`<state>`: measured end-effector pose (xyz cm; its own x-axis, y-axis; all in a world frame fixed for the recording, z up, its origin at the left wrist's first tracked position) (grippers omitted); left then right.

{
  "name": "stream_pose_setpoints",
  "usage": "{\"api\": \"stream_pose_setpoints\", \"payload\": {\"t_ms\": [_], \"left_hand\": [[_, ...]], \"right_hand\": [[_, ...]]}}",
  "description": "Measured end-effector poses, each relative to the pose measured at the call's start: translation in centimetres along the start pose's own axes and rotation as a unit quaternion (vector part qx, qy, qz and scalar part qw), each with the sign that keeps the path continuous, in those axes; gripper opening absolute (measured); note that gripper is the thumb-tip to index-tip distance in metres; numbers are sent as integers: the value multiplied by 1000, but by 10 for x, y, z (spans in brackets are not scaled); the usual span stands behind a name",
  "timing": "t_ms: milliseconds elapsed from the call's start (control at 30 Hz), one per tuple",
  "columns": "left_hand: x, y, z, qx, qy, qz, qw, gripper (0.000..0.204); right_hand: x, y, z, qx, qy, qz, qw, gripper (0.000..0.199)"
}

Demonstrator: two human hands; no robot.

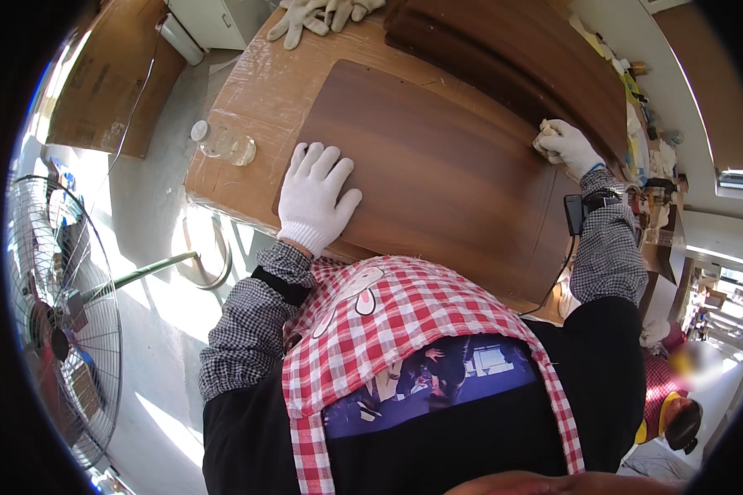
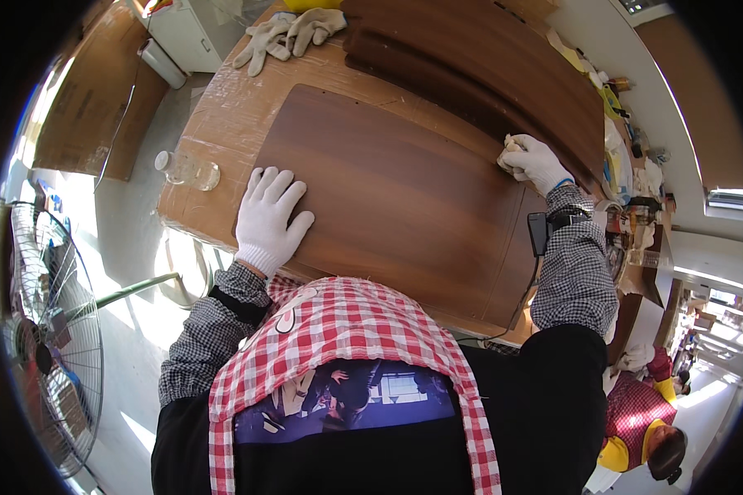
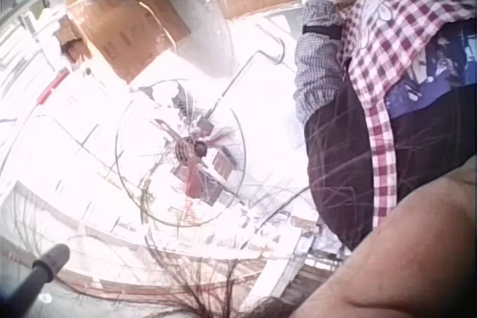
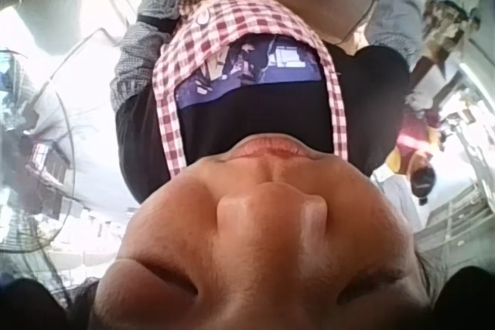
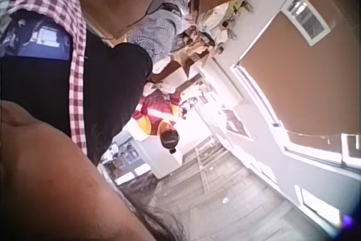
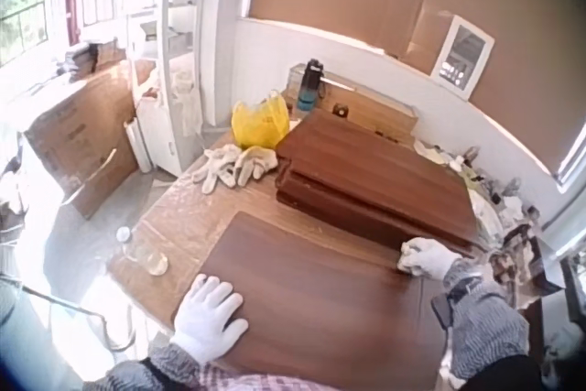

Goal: Cleaning and polishing wood-finish furniture panels using a rag and a liquid cleaning agent.

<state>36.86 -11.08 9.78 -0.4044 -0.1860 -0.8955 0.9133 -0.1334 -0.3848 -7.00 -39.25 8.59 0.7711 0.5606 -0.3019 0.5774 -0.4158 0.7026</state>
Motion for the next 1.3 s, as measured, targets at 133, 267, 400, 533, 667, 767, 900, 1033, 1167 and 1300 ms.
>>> {"api": "stream_pose_setpoints", "payload": {"t_ms": [133, 267, 400, 533, 667, 767, 900, 1033, 1167, 1300], "left_hand": [[-5, 4, -4, -18, 11, -22, 1000, 40], [-8, 8, -4, -16, 0, -37, 999, 39], [-7, 12, -5, -15, -6, -59, 998, 39], [-7, 14, -8, -21, -42, -75, 996, 38], [-7, 17, -9, -22, -34, -90, 995, 35], [-7, 19, -10, -25, -30, -105, 994, 35], [-7, 19, -11, -26, -39, -102, 994, 35], [-6, 18, -11, -25, -51, -102, 993, 35], [-5, 17, -11, -24, -54, -95, 994, 36], [-4, 17, -12, -23, -64, -95, 993, 36]], "right_hand": [[87, 71, 42, -55, 72, -17, 996, 37], [177, 148, 82, -125, 146, -57, 980, 24], [244, 207, 121, -146, 153, -106, 972, 49], [295, 248, 143, -210, 169, -220, 938, 46], [312, 275, 146, -227, 198, -277, 912, 43], [311, 290, 149, -253, 181, -369, 876, 37], [318, 293, 148, -197, 208, -433, 855, 33], [339, 293, 120, -235, 239, -451, 827, 33], [365, 285, 91, -242, 331, -487, 771, 31], [360, 283, 107, -249, 318, -517, 755, 31]]}}
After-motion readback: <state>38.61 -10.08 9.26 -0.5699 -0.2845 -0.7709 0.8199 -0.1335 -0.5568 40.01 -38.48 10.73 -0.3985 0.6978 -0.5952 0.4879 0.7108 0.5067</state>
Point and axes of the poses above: each hand's wrist, its own z-axis towards the middle knuckle, its own x-axis out of the palm, y = z × x, the point moved 2 cm from there along z, towards the middle knuckle, and after that the axes turned 1 degree about -y, right-handed, at the moved point
